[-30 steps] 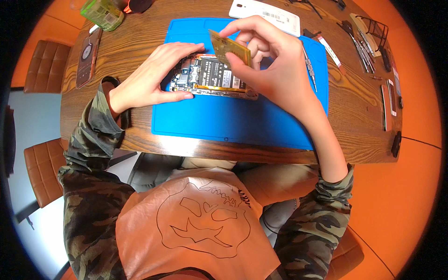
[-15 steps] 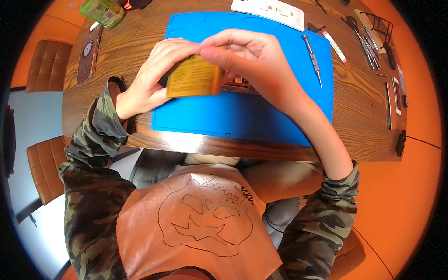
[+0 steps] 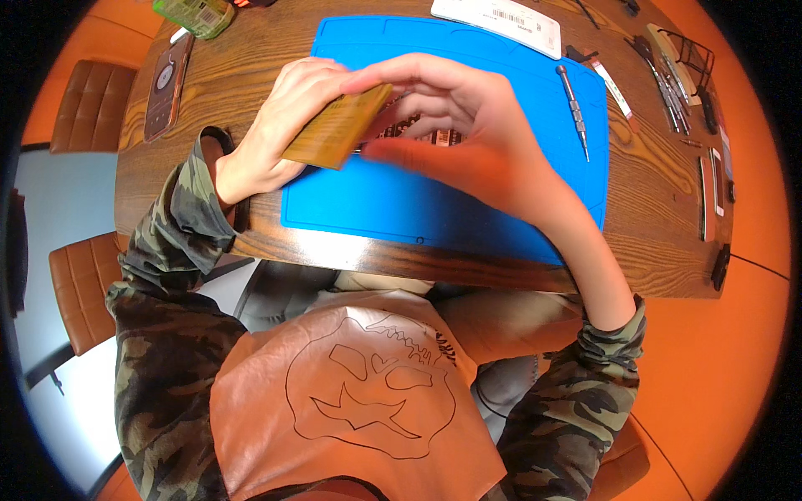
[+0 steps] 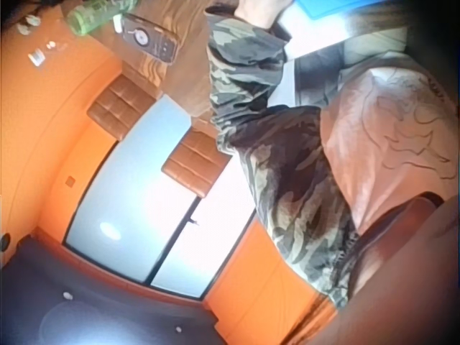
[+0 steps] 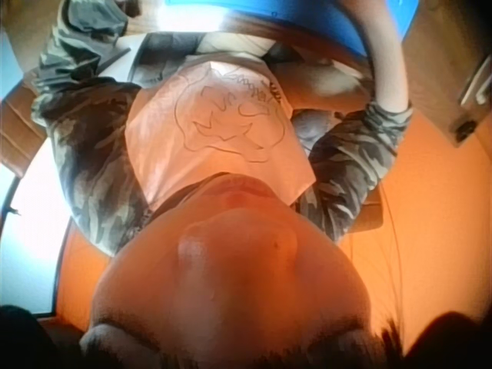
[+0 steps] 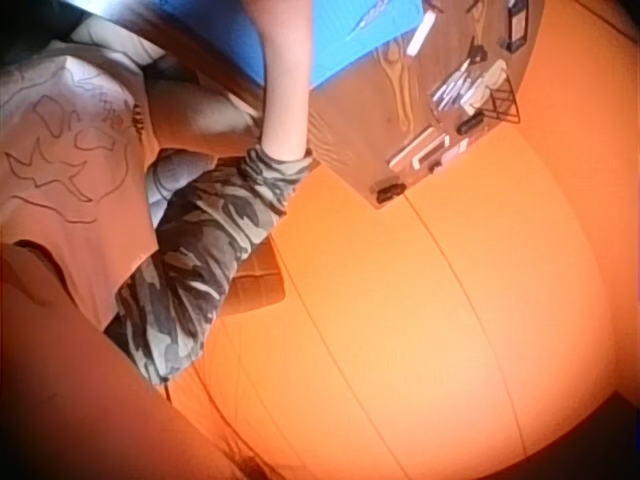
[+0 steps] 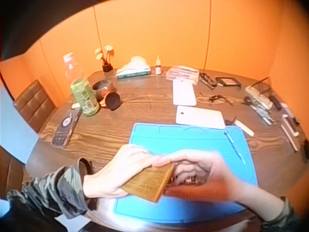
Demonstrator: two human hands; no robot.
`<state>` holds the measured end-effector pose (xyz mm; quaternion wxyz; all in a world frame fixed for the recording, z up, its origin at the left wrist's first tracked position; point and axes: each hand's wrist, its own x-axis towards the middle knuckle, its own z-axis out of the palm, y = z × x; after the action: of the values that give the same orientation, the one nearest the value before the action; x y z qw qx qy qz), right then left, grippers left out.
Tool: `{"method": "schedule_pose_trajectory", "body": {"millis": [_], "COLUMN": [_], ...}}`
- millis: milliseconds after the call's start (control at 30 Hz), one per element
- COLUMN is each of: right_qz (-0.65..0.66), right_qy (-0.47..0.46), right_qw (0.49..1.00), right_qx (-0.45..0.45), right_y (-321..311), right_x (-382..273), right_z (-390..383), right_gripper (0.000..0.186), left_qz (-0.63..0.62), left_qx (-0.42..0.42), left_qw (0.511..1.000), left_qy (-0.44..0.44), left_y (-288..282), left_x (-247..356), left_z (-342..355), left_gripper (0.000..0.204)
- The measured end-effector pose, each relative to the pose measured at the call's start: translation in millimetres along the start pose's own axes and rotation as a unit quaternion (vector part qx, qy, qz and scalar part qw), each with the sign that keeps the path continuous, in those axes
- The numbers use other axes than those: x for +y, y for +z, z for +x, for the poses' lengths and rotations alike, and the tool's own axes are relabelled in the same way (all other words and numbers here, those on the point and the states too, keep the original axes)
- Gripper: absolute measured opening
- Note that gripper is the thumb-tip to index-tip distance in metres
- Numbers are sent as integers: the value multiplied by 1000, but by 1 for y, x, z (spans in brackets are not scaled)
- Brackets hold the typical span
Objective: The person disassembles a smartphone on a blue mat, using a screwdriver to remove screws and a prying tool to separate the back cover. They handle the battery and internal components, then reassemble the phone by aligning and snapping the back cover into place.
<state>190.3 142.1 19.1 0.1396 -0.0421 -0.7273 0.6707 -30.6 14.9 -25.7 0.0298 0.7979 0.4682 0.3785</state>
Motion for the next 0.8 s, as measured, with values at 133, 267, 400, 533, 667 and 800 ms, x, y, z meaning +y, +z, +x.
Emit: {"method": "schedule_pose_trajectory", "body": {"millis": [133, 267, 400, 533, 667, 800], "right_qz": [-88, -5, 103, 155, 163, 108], "right_qy": [-22, 45, 156, 154, 136, 101], "right_qw": [995, 999, 982, 975, 977, 987], "right_qx": [-31, 6, 27, 29, 25, 59], "right_y": [4, 8, 0, -8, -10, -9], "right_x": [-2, 1, 6, 12, 13, 12], "right_z": [-4, -3, 1, 3, 3, 1], "right_gripper": [52, 50, 43, 42, 43, 39], "left_qz": [82, 113, 77, 50, 21, -16], "left_qx": [15, 23, 67, 109, 121, 152], "left_qw": [997, 993, 993, 992, 992, 988], "left_qy": [4, -33, -52, -29, -20, -31], "left_y": [-7, -8, -5, -2, -4, 3], "left_x": [7, 7, 4, 3, 2, 8], "left_z": [-4, -4, -2, -5, -6, 0], "left_gripper": [58, 55, 50, 55, 55, 53]}}
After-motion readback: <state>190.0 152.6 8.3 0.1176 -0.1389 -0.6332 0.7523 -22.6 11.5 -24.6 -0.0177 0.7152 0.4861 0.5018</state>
